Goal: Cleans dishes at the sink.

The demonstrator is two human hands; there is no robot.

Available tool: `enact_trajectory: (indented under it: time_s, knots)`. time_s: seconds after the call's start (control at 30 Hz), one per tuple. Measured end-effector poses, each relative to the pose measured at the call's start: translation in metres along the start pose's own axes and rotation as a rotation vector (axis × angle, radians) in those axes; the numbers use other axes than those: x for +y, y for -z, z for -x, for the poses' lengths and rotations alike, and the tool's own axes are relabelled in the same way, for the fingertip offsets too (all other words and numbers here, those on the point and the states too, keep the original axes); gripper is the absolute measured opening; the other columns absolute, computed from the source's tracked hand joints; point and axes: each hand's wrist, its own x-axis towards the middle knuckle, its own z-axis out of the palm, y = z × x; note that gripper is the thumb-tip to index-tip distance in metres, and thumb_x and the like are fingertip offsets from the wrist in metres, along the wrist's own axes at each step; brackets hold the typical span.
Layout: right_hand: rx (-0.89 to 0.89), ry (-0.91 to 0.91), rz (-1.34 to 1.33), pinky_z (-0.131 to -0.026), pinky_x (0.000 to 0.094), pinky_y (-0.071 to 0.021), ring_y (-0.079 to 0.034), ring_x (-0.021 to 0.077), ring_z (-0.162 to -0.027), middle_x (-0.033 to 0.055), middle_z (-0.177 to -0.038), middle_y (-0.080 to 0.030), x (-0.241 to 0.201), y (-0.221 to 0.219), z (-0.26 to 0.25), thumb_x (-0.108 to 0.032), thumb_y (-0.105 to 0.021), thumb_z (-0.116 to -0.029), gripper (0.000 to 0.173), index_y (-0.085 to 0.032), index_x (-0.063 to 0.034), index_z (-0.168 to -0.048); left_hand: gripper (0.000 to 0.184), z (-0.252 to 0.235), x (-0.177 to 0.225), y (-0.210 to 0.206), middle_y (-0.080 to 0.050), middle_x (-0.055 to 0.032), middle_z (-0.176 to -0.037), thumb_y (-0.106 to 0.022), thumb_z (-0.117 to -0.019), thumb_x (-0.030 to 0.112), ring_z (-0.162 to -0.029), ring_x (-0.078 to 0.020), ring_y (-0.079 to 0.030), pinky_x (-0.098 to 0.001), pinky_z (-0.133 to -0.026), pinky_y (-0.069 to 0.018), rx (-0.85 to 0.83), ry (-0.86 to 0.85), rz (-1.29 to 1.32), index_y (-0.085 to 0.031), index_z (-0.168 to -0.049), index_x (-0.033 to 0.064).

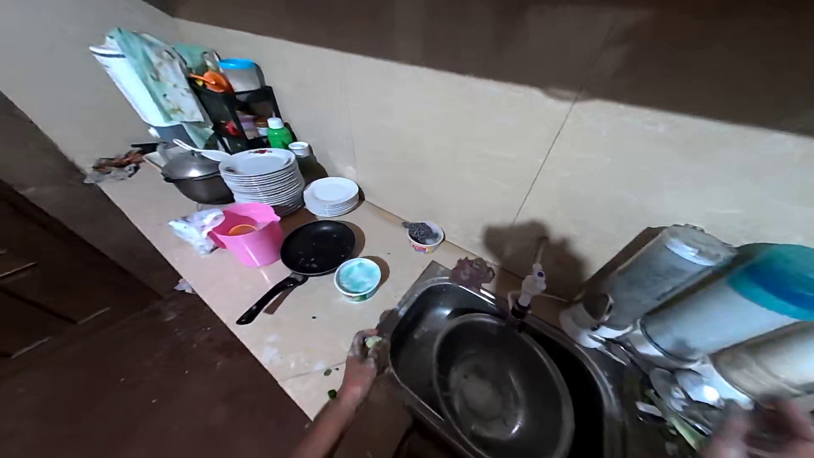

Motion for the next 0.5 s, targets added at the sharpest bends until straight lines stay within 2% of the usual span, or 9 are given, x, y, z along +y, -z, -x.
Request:
enact_trajectory:
  time_s: [0.03,0.13,0.17,0.23,0.3,0.37,0.4,0.43,0.5]
  knots:
    - [-0.118,0.002,-0.009,-0.102,0.0258,-0.0489,-0.056,0.0199,-0.125,0.0367,-0.135,-0.049,-0.023,-0.020,0.022,-0.004,-0.055,-0.0994,0.052,-0.033,0.0273,-0.135,0.036,-0.015,0.005,0.003,-0.061,-0.0189,-0.119,-0.051,-0.1005,0.001,-0.095,-0.0179,-0.065,-0.0360,-0.083,-0.0571,0.012,-0.075,-0.023,-0.049,-0.136,-0.0050]
    - [-0.429,-0.063,0.001,-0.103,0.0369,-0.0507,-0.058,0.0331,-0.124,0.0398,-0.133,-0.052,-0.082,-0.075,0.092,-0.007,-0.055,-0.0987,0.046,-0.044,0.0250,-0.130,0.037,-0.074,0.019,0.014,-0.063,-0.0259,-0.123,-0.055,-0.1003,0.003,-0.105,-0.0279,-0.066,-0.0424,-0.093,-0.0550,0.086,-0.295,-0.222,-0.052,-0.135,-0.0098]
    - [-0.485,-0.099,-0.007,-0.104,0.0400,-0.0505,-0.058,0.0380,-0.124,0.0402,-0.133,-0.053,-0.093,-0.093,0.116,-0.008,-0.057,-0.0960,0.045,-0.049,0.0243,-0.127,0.038,-0.095,0.027,0.020,-0.063,-0.0286,-0.127,-0.055,-0.1008,0.004,-0.113,-0.0333,-0.066,-0.0460,-0.099,-0.0527,0.104,-0.348,-0.336,-0.053,-0.135,-0.0101]
    - [-0.591,-0.254,-0.042,-0.107,0.0421,-0.0484,-0.057,0.0407,-0.126,0.0384,-0.134,-0.054,-0.113,-0.125,0.162,-0.005,-0.058,-0.0951,0.043,-0.053,0.0225,-0.127,0.040,-0.141,0.041,0.033,-0.056,-0.0302,-0.140,-0.055,-0.1004,0.008,-0.131,-0.0411,-0.056,-0.0514,-0.112,-0.0440,0.068,-0.382,-0.597,-0.055,-0.137,-0.0072]
    - [-0.687,-0.418,-0.031,-0.105,0.0441,-0.0501,-0.059,0.0409,-0.124,0.0366,-0.133,-0.056,-0.124,-0.147,0.202,-0.004,-0.059,-0.0972,0.042,-0.052,0.0198,-0.131,0.050,-0.179,0.048,0.042,-0.047,-0.0309,-0.150,-0.061,-0.1004,0.026,-0.143,-0.0468,-0.041,-0.0578,-0.119,-0.0325,-0.040,-0.324,-0.854,-0.056,-0.142,-0.0011]
    - [-0.710,-0.491,0.048,-0.100,0.0471,-0.0535,-0.064,0.0399,-0.117,0.0334,-0.127,-0.061,-0.131,-0.157,0.236,-0.006,-0.059,-0.0981,0.036,-0.057,0.0155,-0.127,0.073,-0.201,0.042,0.042,-0.035,-0.0271,-0.160,-0.063,-0.0961,0.054,-0.152,-0.0480,-0.025,-0.0675,-0.120,-0.0189,-0.177,-0.252,-1.076,-0.047,-0.152,0.0097]
    - [-0.668,-0.442,0.077,-0.099,0.0477,-0.0542,-0.065,0.0401,-0.115,0.0327,-0.124,-0.063,-0.133,-0.161,0.247,-0.006,-0.059,-0.0968,0.032,-0.062,0.0146,-0.122,0.085,-0.209,0.033,0.040,-0.026,-0.0250,-0.166,-0.063,-0.0916,0.065,-0.155,-0.0487,-0.015,-0.0729,-0.119,-0.0123,-0.225,-0.218,-1.146,-0.040,-0.158,0.0164]
    - [-0.617,-0.389,0.096,-0.098,0.0474,-0.0547,-0.066,0.0397,-0.114,0.0320,-0.123,-0.064,-0.138,-0.166,0.256,-0.006,-0.059,-0.0960,0.031,-0.063,0.0136,-0.120,0.095,-0.216,0.024,0.040,-0.018,-0.0245,-0.168,-0.062,-0.0872,0.073,-0.155,-0.0499,-0.009,-0.0768,-0.117,-0.0101,-0.245,-0.206,-1.210,-0.033,-0.161,0.0218]
    - [-0.531,-0.295,0.123,-0.100,0.0467,-0.0536,-0.063,0.0408,-0.119,0.0324,-0.126,-0.062,-0.140,-0.177,0.252,-0.008,-0.060,-0.0948,0.033,-0.063,0.0135,-0.120,0.101,-0.224,0.014,0.037,-0.016,-0.0234,-0.169,-0.063,-0.0827,0.077,-0.155,-0.0496,-0.010,-0.0785,-0.115,-0.0115,-0.232,-0.220,-1.268,-0.029,-0.163,0.0257]
